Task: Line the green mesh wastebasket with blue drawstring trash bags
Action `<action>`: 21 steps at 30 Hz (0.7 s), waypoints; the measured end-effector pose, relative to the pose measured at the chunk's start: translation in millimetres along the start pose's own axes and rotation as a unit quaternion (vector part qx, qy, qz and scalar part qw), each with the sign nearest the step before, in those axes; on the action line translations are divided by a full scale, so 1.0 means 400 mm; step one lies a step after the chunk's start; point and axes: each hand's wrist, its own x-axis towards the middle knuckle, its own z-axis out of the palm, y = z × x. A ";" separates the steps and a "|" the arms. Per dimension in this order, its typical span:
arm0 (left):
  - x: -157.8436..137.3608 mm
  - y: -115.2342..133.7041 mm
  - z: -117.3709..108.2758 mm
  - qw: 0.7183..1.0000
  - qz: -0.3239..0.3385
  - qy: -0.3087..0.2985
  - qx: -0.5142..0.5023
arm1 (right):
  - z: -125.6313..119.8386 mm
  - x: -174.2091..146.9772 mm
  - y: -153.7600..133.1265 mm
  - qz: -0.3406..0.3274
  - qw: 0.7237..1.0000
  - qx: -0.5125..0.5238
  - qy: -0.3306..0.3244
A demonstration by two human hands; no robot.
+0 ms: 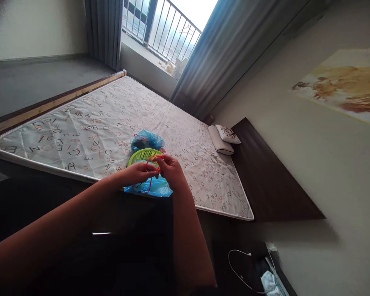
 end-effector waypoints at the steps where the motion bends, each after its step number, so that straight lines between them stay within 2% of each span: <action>1: 0.000 0.000 0.002 1.000 0.014 -0.001 0.021 | -0.004 0.003 0.000 -0.002 1.000 0.029 0.011; 6: -0.002 0.007 -0.003 0.999 0.000 -0.021 0.036 | -0.029 0.015 0.011 -0.009 0.985 0.144 0.093; 13: -0.010 0.023 -0.014 0.998 -0.003 -0.050 -0.027 | -0.034 0.031 0.033 -0.010 0.972 0.195 0.131; 17: -0.006 0.010 -0.015 0.991 0.002 -0.076 -0.112 | -0.033 0.036 0.033 -0.019 0.968 0.215 0.127; 21: -0.006 0.008 -0.018 0.993 0.001 -0.081 -0.089 | -0.034 0.034 0.025 0.020 0.966 0.238 0.096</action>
